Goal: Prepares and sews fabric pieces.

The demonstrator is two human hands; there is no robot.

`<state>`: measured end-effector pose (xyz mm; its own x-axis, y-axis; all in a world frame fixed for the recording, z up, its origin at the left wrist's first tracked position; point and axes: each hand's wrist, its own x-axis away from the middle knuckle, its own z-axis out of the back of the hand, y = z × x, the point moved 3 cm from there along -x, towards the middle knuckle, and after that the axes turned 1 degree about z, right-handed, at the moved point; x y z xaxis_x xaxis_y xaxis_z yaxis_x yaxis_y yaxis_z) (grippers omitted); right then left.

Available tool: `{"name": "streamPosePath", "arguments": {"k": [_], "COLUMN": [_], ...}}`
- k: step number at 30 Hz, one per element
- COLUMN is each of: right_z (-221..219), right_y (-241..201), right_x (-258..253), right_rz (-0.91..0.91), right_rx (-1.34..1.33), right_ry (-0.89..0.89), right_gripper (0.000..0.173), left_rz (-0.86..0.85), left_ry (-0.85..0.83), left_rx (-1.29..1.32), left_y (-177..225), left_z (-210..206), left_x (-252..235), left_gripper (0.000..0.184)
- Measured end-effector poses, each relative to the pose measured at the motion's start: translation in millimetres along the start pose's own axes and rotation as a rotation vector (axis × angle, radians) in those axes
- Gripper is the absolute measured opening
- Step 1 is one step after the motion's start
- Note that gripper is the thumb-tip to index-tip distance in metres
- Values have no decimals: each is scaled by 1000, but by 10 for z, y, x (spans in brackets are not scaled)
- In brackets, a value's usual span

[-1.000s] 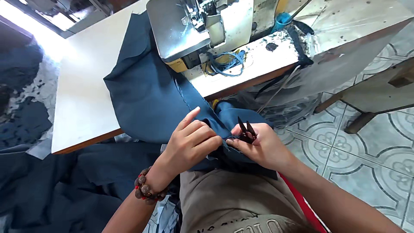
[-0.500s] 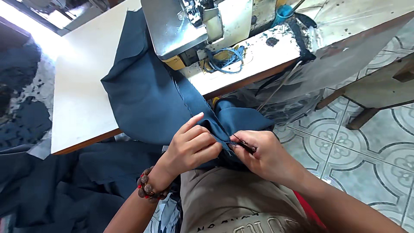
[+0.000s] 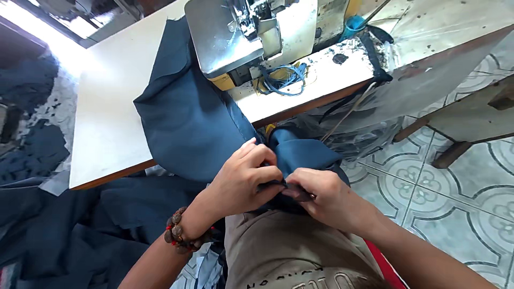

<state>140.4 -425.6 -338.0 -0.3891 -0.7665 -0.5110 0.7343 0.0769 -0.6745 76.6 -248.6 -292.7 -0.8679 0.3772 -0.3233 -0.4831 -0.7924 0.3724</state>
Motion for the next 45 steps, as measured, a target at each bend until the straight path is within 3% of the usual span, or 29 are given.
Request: {"name": "streamPosePath", "arguments": {"k": [3, 6, 10, 12, 15, 19, 21, 23, 26, 29, 31, 38, 41, 45], "right_z": [116, 471, 1255, 1580, 1802, 1529, 1261, 961, 488, 221, 177, 73, 125, 527], "right_y": [43, 74, 309, 565, 905, 1226, 1232, 996, 442, 95, 64, 172, 172, 178], "right_x": [5, 56, 390, 614, 803, 750, 609, 349, -102, -416, -472, -418, -423, -367], "right_rz": [77, 71, -32, -72, -144, -391, -385, -218, 45, 216, 264, 286, 315, 339], "right_rx": [-171, -374, -435, -412, -343, -267, -231, -292, -353, -294, -311, -449, -483, -419], "right_ry": [-126, -156, 139, 298, 366, 326, 205, 33, -209, -247, -247, -404, -435, -477], "right_gripper": [10, 16, 12, 13, 11, 4, 10, 14, 18, 12, 11, 16, 17, 18], "left_rz": [-102, -133, -29, 3, 92, 388, 467, 430, 222, 117, 166, 385, 283, 108], "left_ry": [-251, -454, -508, -469, -341, 4, 140, 78, -147, -276, -346, -477, -440, -590], "left_rx": [52, -82, -358, -343, -177, 25, -15, -118, -237, -200, -161, 137, 295, 521], "left_y": [-136, -523, -1023, -998, -865, -893, -863, -602, -53, 232, 254, 107, 51, 68], "left_z": [117, 292, 683, 842, 1141, 1731, 1857, 1724, 1034, 560, 526, 407, 385, 603], "left_x": [-190, -381, -238, 15, 425, 873, 913, 636, 16, -409, -524, -419, -358, -173], "left_gripper": [19, 16, 19, 19, 26, 17, 15, 12, 11, 10, 4, 14, 17, 30]}}
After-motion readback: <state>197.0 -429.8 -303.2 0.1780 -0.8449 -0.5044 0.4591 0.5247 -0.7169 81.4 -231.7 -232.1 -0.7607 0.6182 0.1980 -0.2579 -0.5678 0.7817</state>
